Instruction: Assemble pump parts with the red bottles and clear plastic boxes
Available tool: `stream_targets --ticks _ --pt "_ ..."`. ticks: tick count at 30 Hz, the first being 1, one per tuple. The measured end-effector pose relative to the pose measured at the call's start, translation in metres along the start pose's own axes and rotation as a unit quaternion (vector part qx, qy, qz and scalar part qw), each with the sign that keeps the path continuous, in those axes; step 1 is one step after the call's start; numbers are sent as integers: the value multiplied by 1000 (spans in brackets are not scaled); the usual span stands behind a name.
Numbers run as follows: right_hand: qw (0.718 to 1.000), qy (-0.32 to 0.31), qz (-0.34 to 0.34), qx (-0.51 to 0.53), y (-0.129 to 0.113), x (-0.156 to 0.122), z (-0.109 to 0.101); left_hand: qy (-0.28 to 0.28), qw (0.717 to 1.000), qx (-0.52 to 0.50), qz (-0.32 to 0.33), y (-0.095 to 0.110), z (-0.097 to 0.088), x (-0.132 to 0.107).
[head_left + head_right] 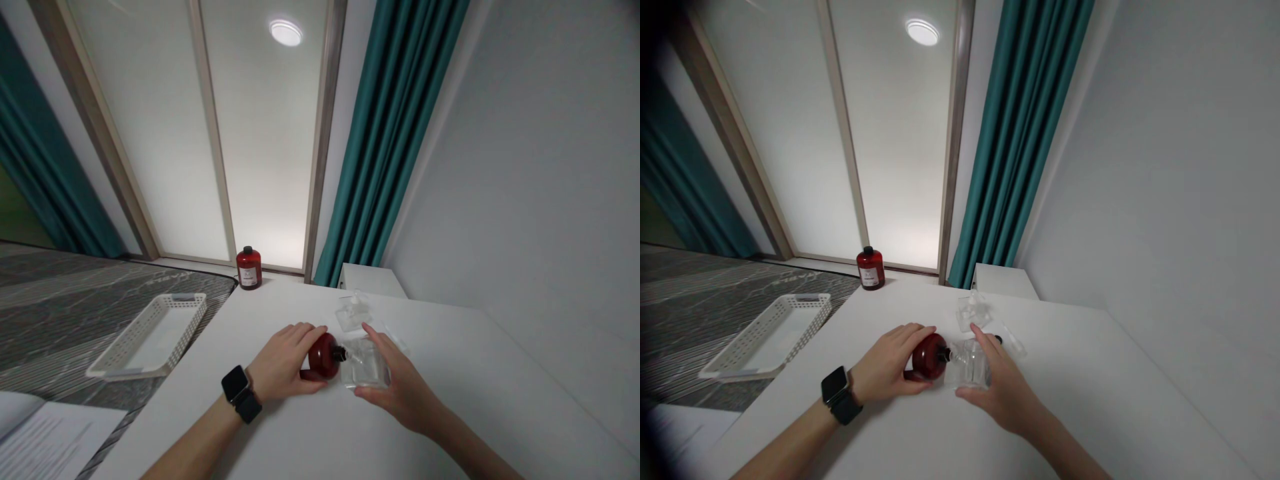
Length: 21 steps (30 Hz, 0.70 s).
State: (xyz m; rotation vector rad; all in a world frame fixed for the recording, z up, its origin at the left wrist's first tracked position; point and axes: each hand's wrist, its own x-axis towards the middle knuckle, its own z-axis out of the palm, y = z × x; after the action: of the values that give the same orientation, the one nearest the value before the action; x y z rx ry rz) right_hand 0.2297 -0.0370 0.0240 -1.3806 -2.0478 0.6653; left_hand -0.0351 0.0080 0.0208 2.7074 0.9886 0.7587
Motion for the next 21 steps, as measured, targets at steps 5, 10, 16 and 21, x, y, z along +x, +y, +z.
stream_targets --ticks 5,10,16,21 --pt "1000 -4 -6 -15 0 0 -1 9 1000 7 9 -2 2 -1" --pt "999 -19 -22 -27 -2 2 -4 6 1000 14 3 -1 1 -1" --pt "998 -30 -20 -45 -6 6 -9 8 1000 2 4 2 0 0" --pt "997 -36 -30 -55 -10 9 -13 10 1000 -18 -1 1 1 0"
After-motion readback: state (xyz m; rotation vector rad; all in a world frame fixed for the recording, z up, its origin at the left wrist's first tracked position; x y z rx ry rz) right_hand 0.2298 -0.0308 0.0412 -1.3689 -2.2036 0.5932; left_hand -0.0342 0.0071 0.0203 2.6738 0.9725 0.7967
